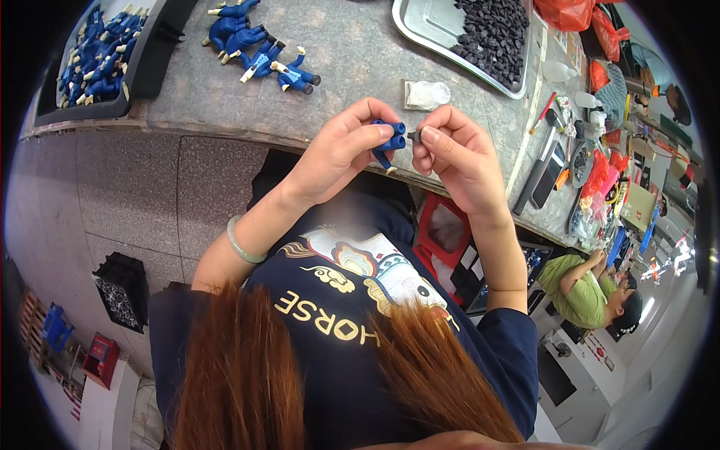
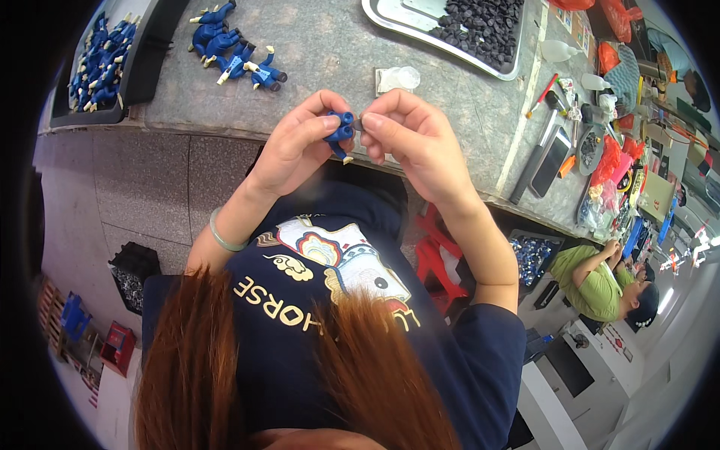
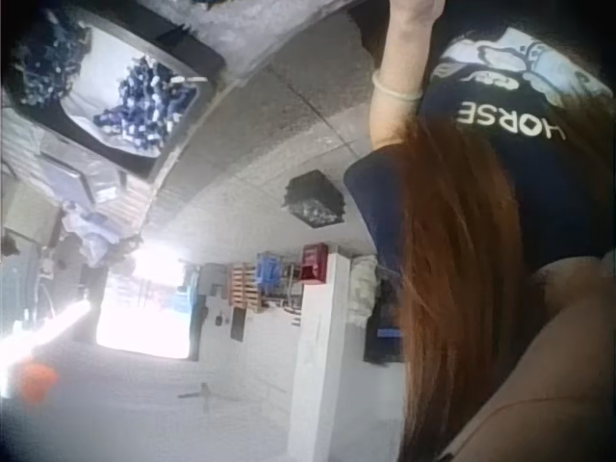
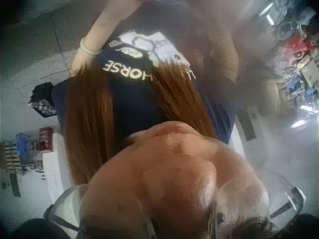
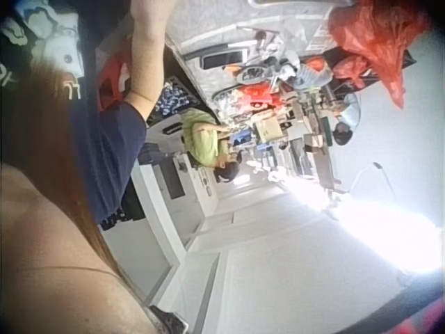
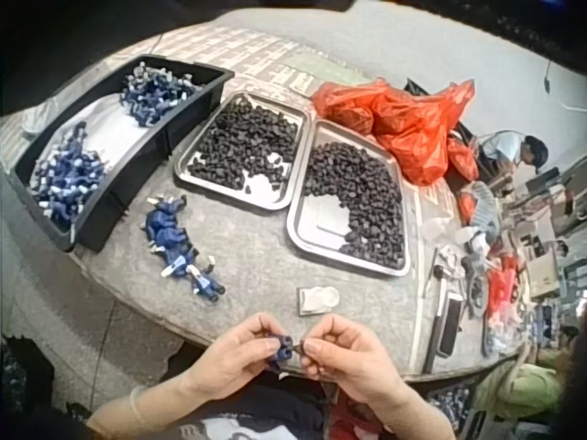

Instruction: The person assembles small blue plastic toy figures by hand, attaching plastic figure heads and toy body parts to the main body.

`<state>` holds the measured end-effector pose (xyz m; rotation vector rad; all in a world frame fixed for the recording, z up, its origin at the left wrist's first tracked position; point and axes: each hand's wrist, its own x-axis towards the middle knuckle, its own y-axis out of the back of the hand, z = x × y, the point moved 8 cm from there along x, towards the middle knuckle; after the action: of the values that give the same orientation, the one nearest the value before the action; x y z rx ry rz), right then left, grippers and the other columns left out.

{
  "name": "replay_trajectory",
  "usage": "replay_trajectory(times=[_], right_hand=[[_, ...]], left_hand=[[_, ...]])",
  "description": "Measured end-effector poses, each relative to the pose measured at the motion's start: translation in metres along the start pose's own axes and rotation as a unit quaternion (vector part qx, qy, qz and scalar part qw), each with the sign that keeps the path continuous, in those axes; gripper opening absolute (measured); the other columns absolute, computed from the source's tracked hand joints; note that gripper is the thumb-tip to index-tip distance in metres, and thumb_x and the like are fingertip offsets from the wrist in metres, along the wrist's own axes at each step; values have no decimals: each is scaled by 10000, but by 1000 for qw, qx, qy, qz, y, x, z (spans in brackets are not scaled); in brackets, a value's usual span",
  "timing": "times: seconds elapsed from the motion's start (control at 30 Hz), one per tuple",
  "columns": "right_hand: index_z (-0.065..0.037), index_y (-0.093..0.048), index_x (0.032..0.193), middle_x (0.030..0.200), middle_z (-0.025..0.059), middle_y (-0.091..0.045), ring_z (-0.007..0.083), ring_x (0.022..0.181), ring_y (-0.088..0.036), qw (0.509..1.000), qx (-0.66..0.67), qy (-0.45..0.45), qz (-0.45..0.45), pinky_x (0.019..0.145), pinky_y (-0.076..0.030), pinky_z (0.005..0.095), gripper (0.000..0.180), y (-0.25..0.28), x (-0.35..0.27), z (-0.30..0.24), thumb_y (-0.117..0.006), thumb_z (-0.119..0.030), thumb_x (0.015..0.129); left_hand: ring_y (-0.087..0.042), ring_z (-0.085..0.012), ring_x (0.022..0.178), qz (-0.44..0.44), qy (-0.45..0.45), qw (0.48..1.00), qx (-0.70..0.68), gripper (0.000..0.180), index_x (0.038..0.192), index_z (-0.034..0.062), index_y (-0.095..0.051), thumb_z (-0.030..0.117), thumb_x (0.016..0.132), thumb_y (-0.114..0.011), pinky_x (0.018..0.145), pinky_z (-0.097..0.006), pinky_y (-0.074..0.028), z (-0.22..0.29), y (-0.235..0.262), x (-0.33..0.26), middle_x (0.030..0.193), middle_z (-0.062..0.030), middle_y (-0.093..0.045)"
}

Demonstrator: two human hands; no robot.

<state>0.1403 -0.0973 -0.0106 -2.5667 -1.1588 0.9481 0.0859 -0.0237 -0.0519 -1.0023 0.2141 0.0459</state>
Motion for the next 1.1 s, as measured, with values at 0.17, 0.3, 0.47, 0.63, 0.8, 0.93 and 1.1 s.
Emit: replay_trajectory(times=[0.17,0.3,0.47,0.63,0.8,0.93,1.1], right_hand=[[-7,-504,828,704,38,-536,88,612,-484,1000,-9,1,9,564,-382,194,92,-1,0,4,-524,-93,802],[-6,-502,824,707,40,-538,90,609,-487,999,-36,16,10,562,-386,200,87,1,-1,-1,-534,-81,794],[-8,-509,789,712,55,-551,93,618,-503,999,-6,20,-31,566,-397,210,78,0,-4,-3,-572,-36,753],[-12,-519,743,713,58,-563,94,628,-511,995,-80,51,-27,591,-412,213,66,-3,-3,-8,-584,-11,736],[-12,-546,782,701,32,-554,91,632,-512,984,-171,-9,-53,599,-416,208,96,-6,19,-10,-602,-81,744],[27,-533,920,752,22,-534,68,659,-482,900,-415,123,-47,602,-402,202,209,-13,88,-70,-506,-149,811],[-60,-600,923,764,35,-609,107,684,-565,686,-674,268,54,602,-432,224,205,-14,189,-99,-536,-201,789]], left_hand=[[-464,-56,765,4,-27,997,69,140,950,26,-458,100,832,-449,671,-199,-385,5,-6,-4,840,-11,-489],[-427,-95,862,-26,-84,969,232,145,958,25,-413,67,822,-439,777,-232,-344,19,-15,-9,924,-56,-443],[-436,-144,851,-69,-171,893,412,131,938,22,-398,46,815,-437,779,-263,-348,35,-33,-13,914,-87,-439],[-451,-210,806,-110,-243,815,515,133,924,12,-390,37,804,-441,751,-295,-368,46,-44,-19,890,-120,-439],[-446,-149,833,-57,-168,868,463,150,937,16,-402,30,800,-460,766,-278,-362,48,-25,-17,912,-93,-445],[-487,-144,809,61,-218,913,339,164,919,4,-467,94,788,-509,740,-258,-380,69,7,-21,854,-83,-493],[-506,-204,831,108,-350,825,430,193,908,12,-473,23,736,-559,758,-284,-390,99,10,-35,897,-110,-512]])
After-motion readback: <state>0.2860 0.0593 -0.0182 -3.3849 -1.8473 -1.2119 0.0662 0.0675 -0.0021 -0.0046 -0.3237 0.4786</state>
